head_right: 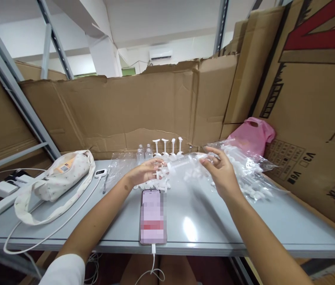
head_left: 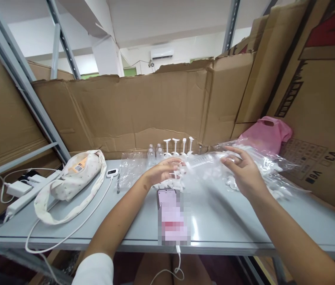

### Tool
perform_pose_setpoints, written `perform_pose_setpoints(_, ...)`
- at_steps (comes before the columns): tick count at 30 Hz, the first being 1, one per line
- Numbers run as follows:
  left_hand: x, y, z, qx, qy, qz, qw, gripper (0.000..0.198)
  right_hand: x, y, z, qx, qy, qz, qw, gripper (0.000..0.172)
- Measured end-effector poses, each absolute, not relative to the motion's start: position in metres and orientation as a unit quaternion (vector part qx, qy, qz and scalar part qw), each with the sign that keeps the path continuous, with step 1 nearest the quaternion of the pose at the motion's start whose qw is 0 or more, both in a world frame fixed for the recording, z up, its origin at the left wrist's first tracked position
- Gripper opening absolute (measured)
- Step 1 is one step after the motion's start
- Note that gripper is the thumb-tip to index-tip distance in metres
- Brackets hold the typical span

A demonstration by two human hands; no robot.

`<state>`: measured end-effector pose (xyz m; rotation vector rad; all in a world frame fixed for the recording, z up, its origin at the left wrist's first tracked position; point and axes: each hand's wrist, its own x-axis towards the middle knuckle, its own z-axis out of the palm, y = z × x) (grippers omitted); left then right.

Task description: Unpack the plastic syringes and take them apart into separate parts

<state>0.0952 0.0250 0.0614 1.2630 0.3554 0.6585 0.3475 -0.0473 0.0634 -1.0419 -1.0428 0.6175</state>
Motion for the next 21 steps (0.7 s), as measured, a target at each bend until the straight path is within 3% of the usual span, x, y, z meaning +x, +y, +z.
perform_pose_setpoints(5,0.082,0.025,0.061,0.58,0.207,0.344,0.708,0.055,0.334,-0.046,0.06,-0.46,-0.461,0.453,0.609,0.073)
perform_pose_setpoints(9,0.076,0.026,0.062,0.581,0.254,0.38,0.673,0.05,0.327,-0.042,0.053,-0.451,-0.425,0.545,0.564,0.081)
perform_pose_setpoints(14,0.059,0.028,0.064,0.585,0.316,0.417,0.62,0.034,0.336,-0.03,0.048,-0.458,-0.403,0.526,0.592,0.064)
perform_pose_setpoints(21,0.006,0.043,0.059,0.609,0.371,0.494,0.497,0.032,0.356,-0.022,0.063,-0.53,-0.422,0.428,0.598,0.028)
